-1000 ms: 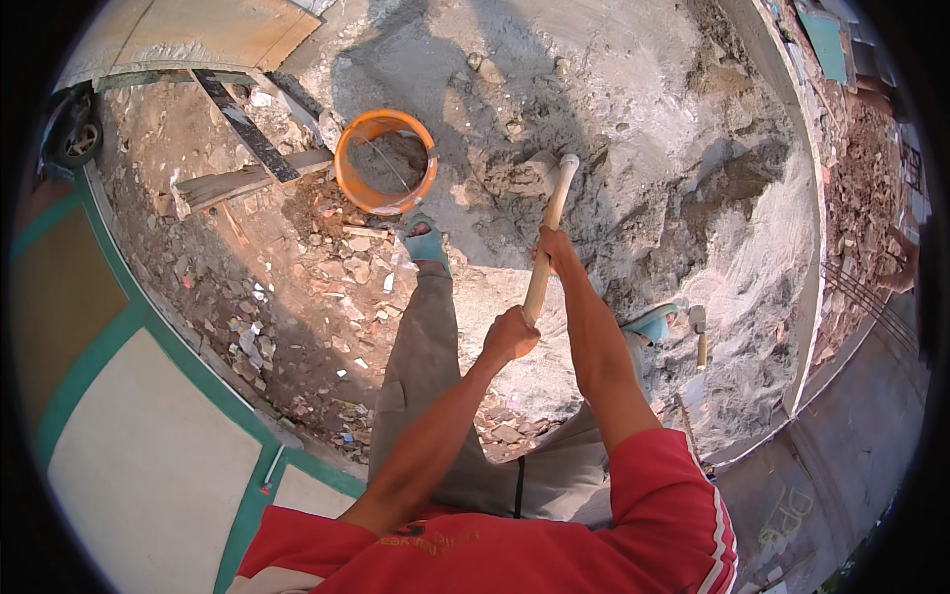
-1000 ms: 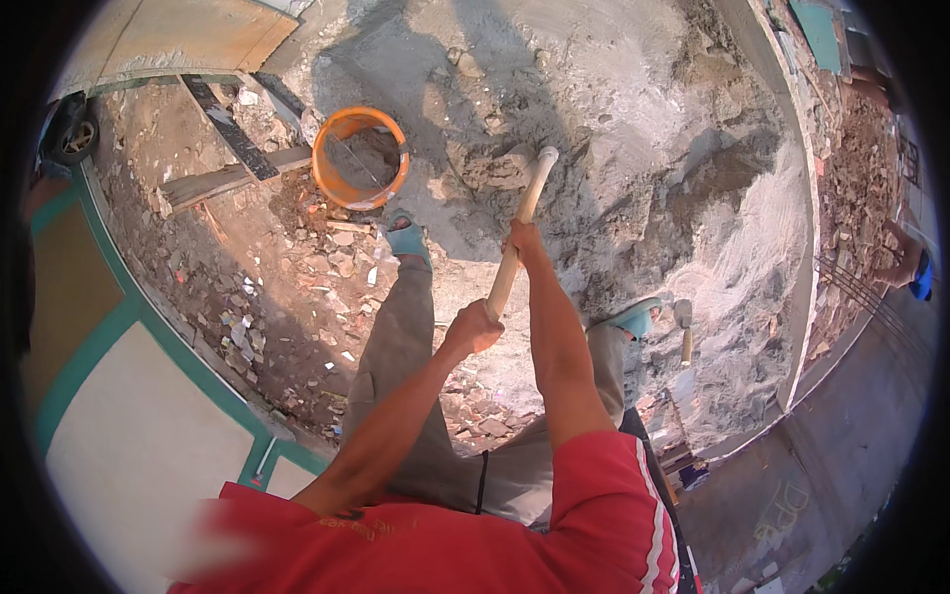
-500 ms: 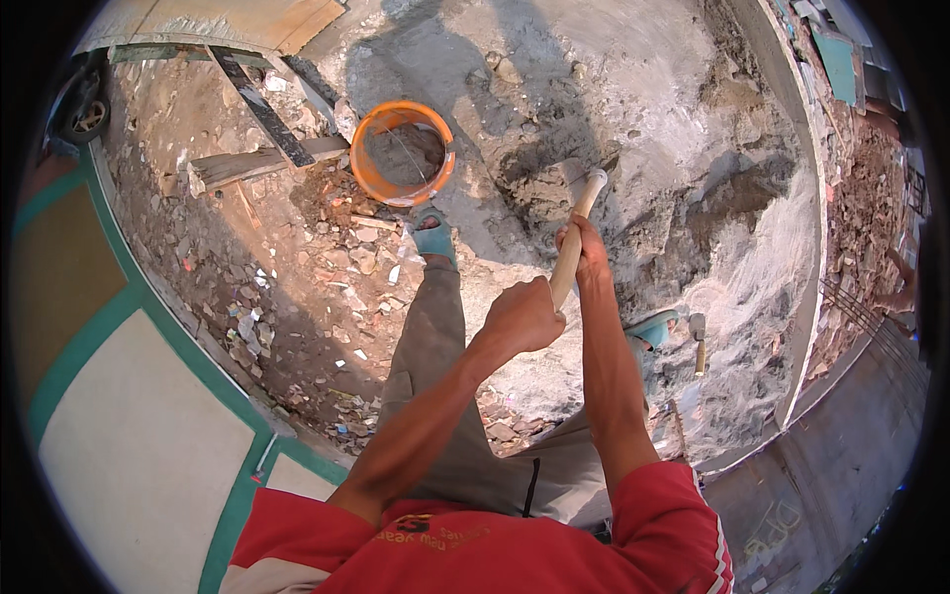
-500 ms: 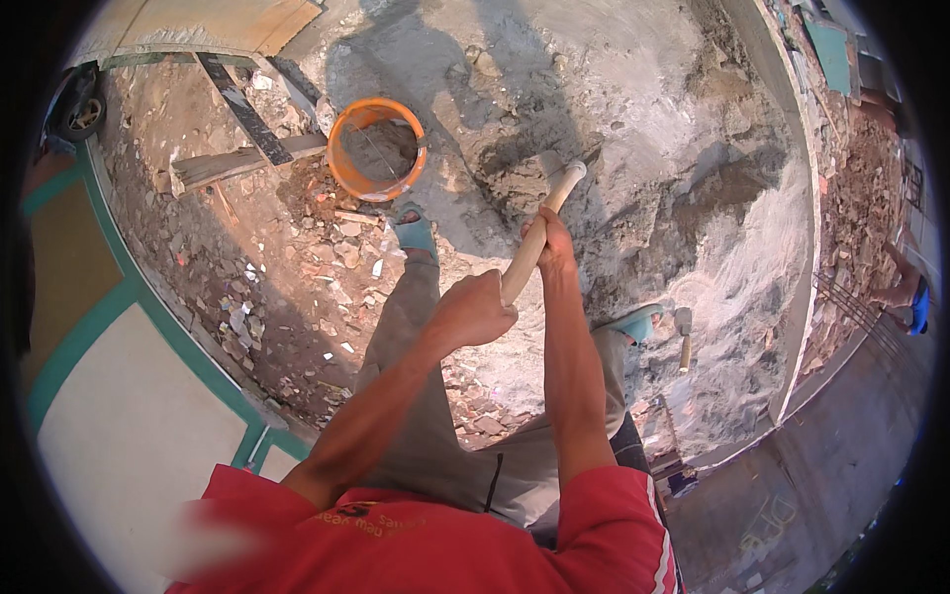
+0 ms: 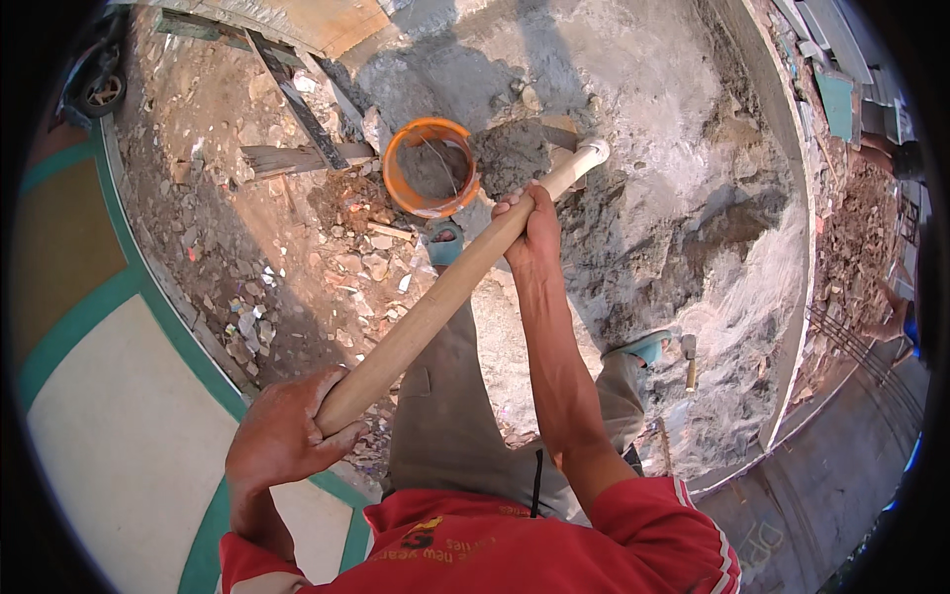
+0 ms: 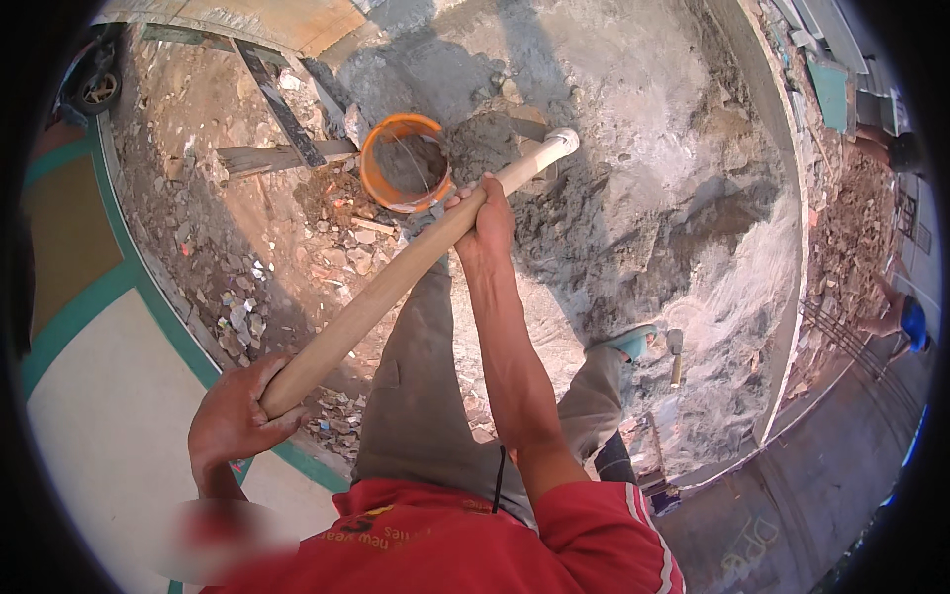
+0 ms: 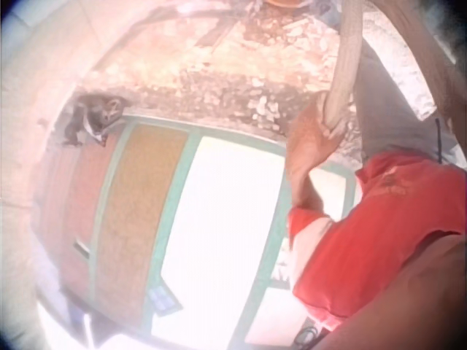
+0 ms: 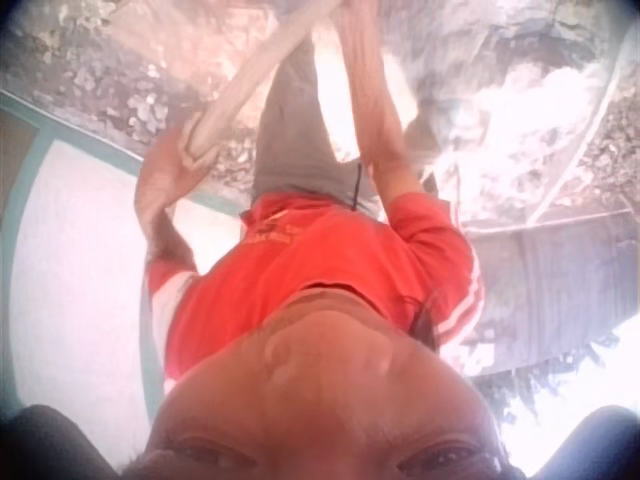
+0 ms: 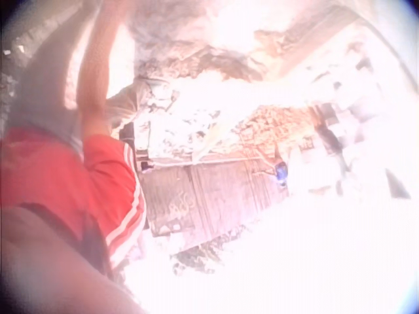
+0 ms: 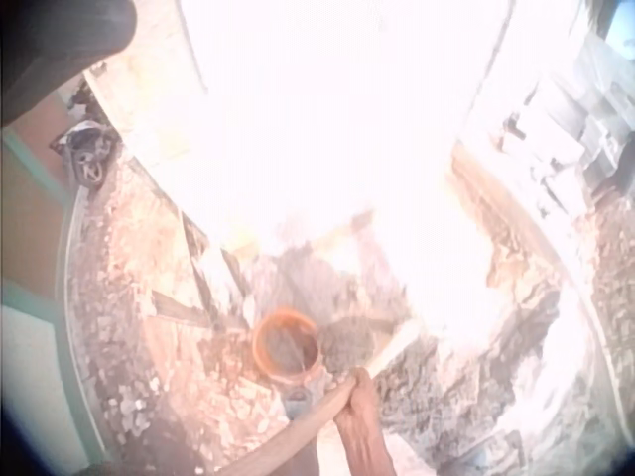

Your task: The person uses a hoe to mix wet cement on the ground, then scoops the mixture into a bucket using a trowel and applies it by hand to a wall frame.

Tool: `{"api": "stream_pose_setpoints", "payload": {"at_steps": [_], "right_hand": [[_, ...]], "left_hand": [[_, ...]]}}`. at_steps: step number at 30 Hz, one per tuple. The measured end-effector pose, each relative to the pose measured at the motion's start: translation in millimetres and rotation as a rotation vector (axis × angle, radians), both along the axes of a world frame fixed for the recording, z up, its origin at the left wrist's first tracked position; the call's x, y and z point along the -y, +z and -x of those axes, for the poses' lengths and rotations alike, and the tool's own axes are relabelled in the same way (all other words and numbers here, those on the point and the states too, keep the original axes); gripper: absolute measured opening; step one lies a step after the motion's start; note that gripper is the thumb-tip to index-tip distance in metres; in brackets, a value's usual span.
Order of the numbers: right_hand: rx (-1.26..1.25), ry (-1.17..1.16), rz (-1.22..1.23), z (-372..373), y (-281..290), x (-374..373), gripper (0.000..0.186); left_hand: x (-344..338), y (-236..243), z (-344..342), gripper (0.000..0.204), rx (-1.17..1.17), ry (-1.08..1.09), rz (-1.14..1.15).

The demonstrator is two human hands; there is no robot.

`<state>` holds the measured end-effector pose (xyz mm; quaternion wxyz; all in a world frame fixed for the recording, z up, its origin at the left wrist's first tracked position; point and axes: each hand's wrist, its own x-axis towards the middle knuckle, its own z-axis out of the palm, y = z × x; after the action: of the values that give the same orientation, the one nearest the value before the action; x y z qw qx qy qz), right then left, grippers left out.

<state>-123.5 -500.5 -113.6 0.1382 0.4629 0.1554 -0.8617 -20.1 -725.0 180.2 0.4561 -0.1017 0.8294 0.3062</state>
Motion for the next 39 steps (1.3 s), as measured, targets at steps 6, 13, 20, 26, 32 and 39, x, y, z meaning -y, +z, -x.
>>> {"api": "stream_pose_setpoints", "payload": {"at_steps": [6,13,20,26,32,39], "right_hand": [[0.001,0.204,0.077,-38.7,-52.0,111.4,0.013],[-0.014,0.244,-0.007,-77.6,-40.1,119.1,0.023],[-0.06,0.203,-0.196,-54.9,-58.4,-20.9,0.022],[-0.15,0.225,-0.414,-3.7,-103.8,-167.3,0.032],[-0.149,0.345,-0.549,-82.6,-96.2,-253.6,0.054],[0.099,0.357,-0.924,-264.2,-89.0,-391.9,0.043]], "left_hand": [[148.1,-118.4,-110.7,0.036,-0.112,0.261,0.111],[191.8,-228.0,-203.7,0.032,-0.239,0.343,0.127],[21.4,-208.3,-144.9,0.028,-0.107,0.179,0.012],[-177.7,-248.6,-23.8,0.041,-0.194,0.272,-0.174],[-305.6,-343.2,96.2,0.021,-0.032,0.371,-0.313],[-391.3,-367.0,123.4,0.007,-0.057,0.46,-0.356]]}}
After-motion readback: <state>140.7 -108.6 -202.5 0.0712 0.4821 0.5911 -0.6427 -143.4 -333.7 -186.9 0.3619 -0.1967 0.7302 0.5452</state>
